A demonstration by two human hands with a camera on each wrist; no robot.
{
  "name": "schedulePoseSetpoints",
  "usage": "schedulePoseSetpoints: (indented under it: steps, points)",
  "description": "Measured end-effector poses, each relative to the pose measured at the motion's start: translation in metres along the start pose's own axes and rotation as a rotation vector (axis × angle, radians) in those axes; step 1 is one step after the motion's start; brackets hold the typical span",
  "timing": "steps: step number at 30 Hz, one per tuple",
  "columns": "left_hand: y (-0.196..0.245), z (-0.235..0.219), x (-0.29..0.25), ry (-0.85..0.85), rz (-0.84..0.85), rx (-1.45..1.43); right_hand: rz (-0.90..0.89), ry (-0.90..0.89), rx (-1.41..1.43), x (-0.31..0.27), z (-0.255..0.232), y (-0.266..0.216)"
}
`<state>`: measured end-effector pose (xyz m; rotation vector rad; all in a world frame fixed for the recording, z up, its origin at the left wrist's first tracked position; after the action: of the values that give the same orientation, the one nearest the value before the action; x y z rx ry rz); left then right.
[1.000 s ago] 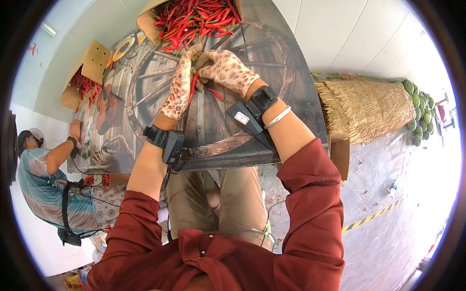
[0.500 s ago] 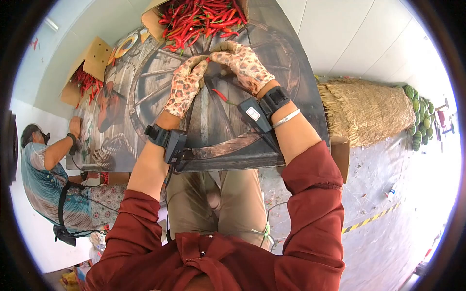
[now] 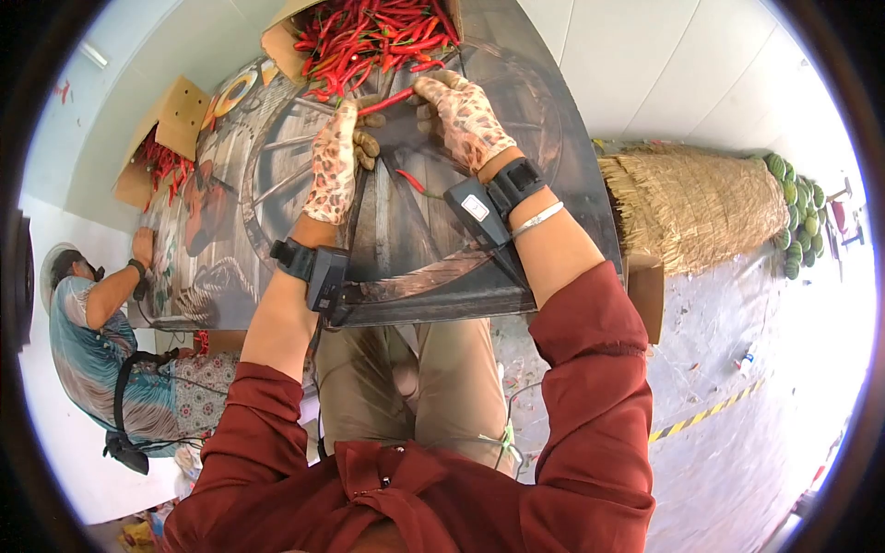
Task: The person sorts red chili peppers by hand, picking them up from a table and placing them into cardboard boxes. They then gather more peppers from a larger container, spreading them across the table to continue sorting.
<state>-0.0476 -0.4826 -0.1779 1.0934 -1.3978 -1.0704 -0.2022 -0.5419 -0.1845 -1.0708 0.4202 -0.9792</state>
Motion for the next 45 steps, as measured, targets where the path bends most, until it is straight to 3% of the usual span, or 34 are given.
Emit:
schedulePoseSetpoints:
  steps: [5,8,10,11,14,18,20,22,23,25,26,27,28,30,31,38,41,45]
  points:
    - [-0.008,-0.002,0.004,-0.014,-0.023,-0.274,-0.042,0.063,0.217,0.007,-0.021,0.013]
    - [-0.013,-0.003,0.008,-0.061,-0.009,-0.358,-0.206,0.015,-0.023,0.008,-0.018,0.002]
    - [-0.016,-0.004,0.011,-0.080,-0.007,-0.364,-0.074,0.077,0.282,0.001,-0.017,0.004]
    - [-0.017,-0.004,0.012,-0.093,-0.003,-0.386,-0.074,0.077,0.282,0.004,-0.024,0.009]
    - [-0.023,-0.005,0.017,-0.129,0.008,-0.421,-0.232,-0.089,-0.086,0.016,-0.036,0.008]
    - [-0.024,0.000,0.020,-0.207,0.020,-0.549,-0.296,-0.100,-0.296,0.025,-0.043,0.008]
    - [-0.024,0.002,0.021,-0.234,0.019,-0.594,-0.315,-0.102,-0.350,0.015,-0.024,-0.006]
    - [-0.019,0.007,0.018,-0.257,0.013,-0.641,-0.106,-0.011,0.247,0.002,-0.009,-0.004]
    - [-0.012,0.011,0.014,-0.256,0.028,-0.491,-0.104,-0.011,0.248,0.006,-0.019,0.001]
    - [-0.004,0.013,0.007,-0.252,0.040,-0.341,-0.097,-0.266,0.490,0.014,-0.019,0.006]
    - [-0.001,0.015,0.005,-0.297,0.048,-0.010,-0.097,-0.266,0.489,0.013,-0.018,0.005]
    - [0.001,0.018,0.002,-0.337,0.053,0.322,-0.090,-0.208,0.472,0.011,-0.021,0.005]
    - [0.006,0.021,-0.001,-0.337,0.051,0.321,-0.083,-0.150,0.455,0.008,-0.019,0.002]
    - [0.021,0.043,-0.010,-0.563,0.198,0.523,-0.079,-0.064,0.369,0.005,-0.015,-0.002]
    - [0.022,0.047,-0.013,-0.582,0.187,0.713,-0.076,0.020,0.281,0.004,-0.019,-0.002]
    - [0.027,0.043,-0.022,-0.713,0.311,0.846,-0.068,-0.080,0.377,0.008,-0.017,0.000]
    - [0.024,0.043,-0.020,-0.745,0.248,0.754,-0.069,-0.025,0.344,0.004,-0.017,-0.001]
    - [0.026,0.044,-0.018,-0.661,0.268,0.835,-0.076,-0.072,0.324,0.000,-0.013,-0.004]
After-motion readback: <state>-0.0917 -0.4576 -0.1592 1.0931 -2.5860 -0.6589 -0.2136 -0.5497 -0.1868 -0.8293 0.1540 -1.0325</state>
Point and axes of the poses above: each hand's wrist, its own x-axis towards the middle knuckle, its own z-axis out of the palm, y = z × x, the point moved 6 cm from there along x, towards the middle knuckle, and after that the axes turned 14 degrees about -y, right-handed, at the moved point
